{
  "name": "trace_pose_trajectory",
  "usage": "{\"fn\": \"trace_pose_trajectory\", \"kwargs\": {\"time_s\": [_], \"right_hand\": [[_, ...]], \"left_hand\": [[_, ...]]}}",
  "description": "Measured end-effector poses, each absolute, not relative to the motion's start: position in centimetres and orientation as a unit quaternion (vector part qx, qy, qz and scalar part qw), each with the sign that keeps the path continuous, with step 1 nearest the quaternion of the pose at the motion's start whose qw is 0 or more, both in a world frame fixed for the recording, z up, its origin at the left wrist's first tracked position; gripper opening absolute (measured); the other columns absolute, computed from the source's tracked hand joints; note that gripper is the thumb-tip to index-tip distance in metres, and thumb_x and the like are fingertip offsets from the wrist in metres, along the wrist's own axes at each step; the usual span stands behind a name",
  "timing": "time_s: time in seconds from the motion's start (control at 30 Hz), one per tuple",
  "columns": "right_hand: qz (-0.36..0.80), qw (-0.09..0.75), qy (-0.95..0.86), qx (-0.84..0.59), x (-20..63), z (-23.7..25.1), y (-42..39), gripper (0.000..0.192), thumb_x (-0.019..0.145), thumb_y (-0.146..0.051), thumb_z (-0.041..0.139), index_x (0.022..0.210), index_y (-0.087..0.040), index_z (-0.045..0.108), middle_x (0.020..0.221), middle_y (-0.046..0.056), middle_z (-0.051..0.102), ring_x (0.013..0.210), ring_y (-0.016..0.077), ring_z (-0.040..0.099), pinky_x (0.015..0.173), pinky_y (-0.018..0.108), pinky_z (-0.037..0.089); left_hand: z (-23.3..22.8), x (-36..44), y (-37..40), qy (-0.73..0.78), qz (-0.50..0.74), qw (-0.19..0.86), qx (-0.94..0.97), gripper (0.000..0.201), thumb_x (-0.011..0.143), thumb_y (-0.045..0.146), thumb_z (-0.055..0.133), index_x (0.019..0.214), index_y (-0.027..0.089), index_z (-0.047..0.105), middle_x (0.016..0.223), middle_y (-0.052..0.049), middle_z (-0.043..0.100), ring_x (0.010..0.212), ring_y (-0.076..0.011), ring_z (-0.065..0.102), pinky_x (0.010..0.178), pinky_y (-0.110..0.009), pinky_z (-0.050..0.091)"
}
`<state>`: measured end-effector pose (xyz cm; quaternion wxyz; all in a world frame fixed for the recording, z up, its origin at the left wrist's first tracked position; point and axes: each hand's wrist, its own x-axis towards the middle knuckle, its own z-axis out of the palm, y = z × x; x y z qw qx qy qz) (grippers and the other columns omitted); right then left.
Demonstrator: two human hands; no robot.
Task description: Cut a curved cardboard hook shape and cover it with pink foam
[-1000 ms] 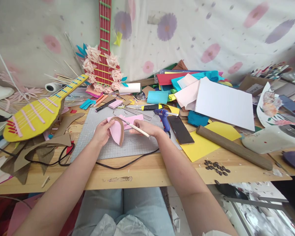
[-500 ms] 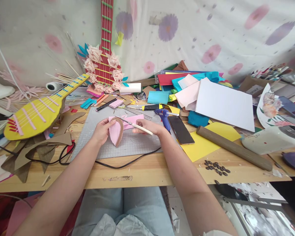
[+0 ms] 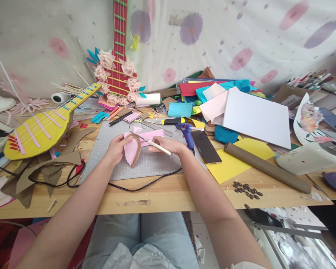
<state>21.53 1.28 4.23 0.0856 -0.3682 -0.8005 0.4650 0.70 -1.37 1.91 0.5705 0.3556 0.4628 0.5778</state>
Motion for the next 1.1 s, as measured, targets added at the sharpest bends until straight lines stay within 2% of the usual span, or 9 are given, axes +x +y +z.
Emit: {"fn": "trace_pose_trajectory", "kwargs": {"time_s": [0.5, 1.1], "right_hand": [[0.457, 0.092, -0.798, -0.382, 21.6, 4.5, 1.3, 0.048, 0.068, -0.063, 0.052, 0.076, -0.018, 0.038, 0.056, -0.005, 0.042, 0.050, 0.0071, 0.035, 0.044, 0.020, 0.025], [0.477, 0.058, -0.797, -0.367, 22.5, 4.7, 1.8, 0.046, 0.067, -0.059, 0.057, 0.073, -0.019, 0.037, 0.052, -0.007, 0.039, 0.046, 0.0062, 0.034, 0.042, 0.020, 0.025]], "left_hand": [[2.0, 0.6, -1.3, 0.455, 0.577, 0.577, 0.357, 0.027, 0.048, 0.028, 0.077, 0.067, 0.015, 0.063, 0.065, 0.000, 0.063, 0.057, -0.0101, 0.054, 0.057, -0.023, 0.039], [2.1, -0.5, -1.3, 0.487, 0.524, 0.564, 0.412, 0.025, 0.049, 0.029, 0.076, 0.065, 0.014, 0.063, 0.062, 0.000, 0.061, 0.054, -0.0106, 0.052, 0.052, -0.022, 0.035]]}}
